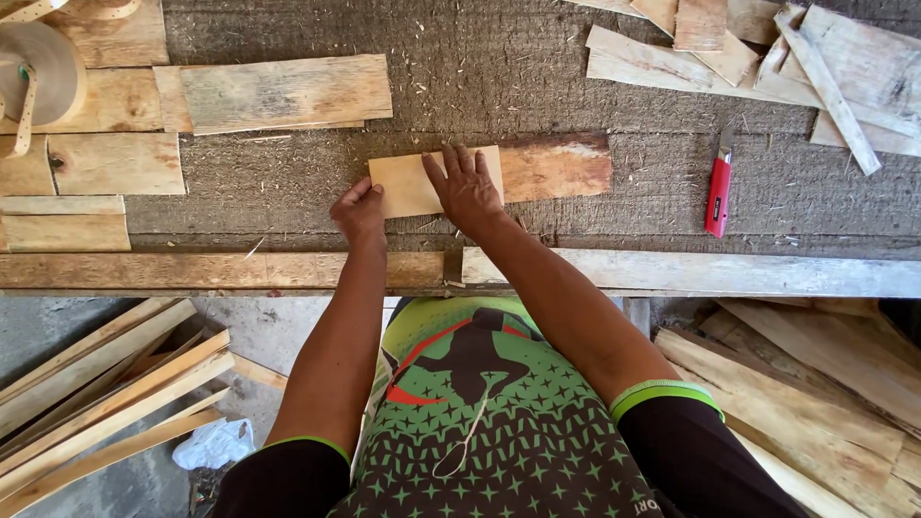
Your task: Cutting and arranging thin wood veneer strips using a utility knife on a workbench.
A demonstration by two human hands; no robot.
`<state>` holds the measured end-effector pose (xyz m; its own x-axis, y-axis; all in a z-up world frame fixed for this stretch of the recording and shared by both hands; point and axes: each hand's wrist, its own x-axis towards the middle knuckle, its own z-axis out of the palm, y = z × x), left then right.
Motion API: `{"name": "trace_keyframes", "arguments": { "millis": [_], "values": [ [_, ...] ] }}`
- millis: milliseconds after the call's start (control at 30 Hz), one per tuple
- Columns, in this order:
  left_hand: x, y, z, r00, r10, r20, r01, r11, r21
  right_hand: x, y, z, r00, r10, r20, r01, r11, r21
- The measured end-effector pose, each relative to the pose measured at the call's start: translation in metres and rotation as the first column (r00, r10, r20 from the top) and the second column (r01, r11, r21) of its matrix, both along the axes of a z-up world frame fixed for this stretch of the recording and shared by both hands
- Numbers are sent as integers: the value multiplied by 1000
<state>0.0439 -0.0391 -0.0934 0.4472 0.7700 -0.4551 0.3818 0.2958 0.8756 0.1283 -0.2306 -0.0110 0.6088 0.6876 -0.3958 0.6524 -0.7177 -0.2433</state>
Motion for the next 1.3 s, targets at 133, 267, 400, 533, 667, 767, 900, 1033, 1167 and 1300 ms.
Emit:
{"name": "trace_keyframes", "arguments": {
  "millis": [133,267,400,533,667,767,900,1033,1167,1300],
  "values": [
    [0,-4,8,999,0,-35,2,999,39,-1,-2,-6,1000,-10,-2,10,1000,19],
    [-10,0,-25,999,-31,30,28,993,113,-7,0,-2,998,35,54,-36,999,20],
    [-12,1,-22,997,-27,78,17,993,118,-9,0,0,999,23,33,-25,997,78],
    [-10,0,-20,996,-30,80,25,997,70,-9,-2,5,997,44,70,-46,998,31],
    [-6,-7,18,997,-77,25,75,995,72,-5,-1,19,999,35,-21,-34,999,16],
    [-2,-9,39,994,-89,-64,92,995,41,-1,1,14,997,66,-27,-66,997,-26],
    [-1,-6,33,993,-82,-85,83,997,4,3,4,29,996,54,-69,-58,996,-70],
    [-1,-1,21,995,-90,-33,89,996,-33,4,6,32,994,102,-45,-102,995,-5],
    [-6,6,-11,995,-96,31,99,992,-81,0,9,32,994,107,-17,-107,994,-24],
    [-5,2,-14,993,-104,51,106,993,-48,-6,8,17,998,61,-32,-60,998,4]
  ]
}}
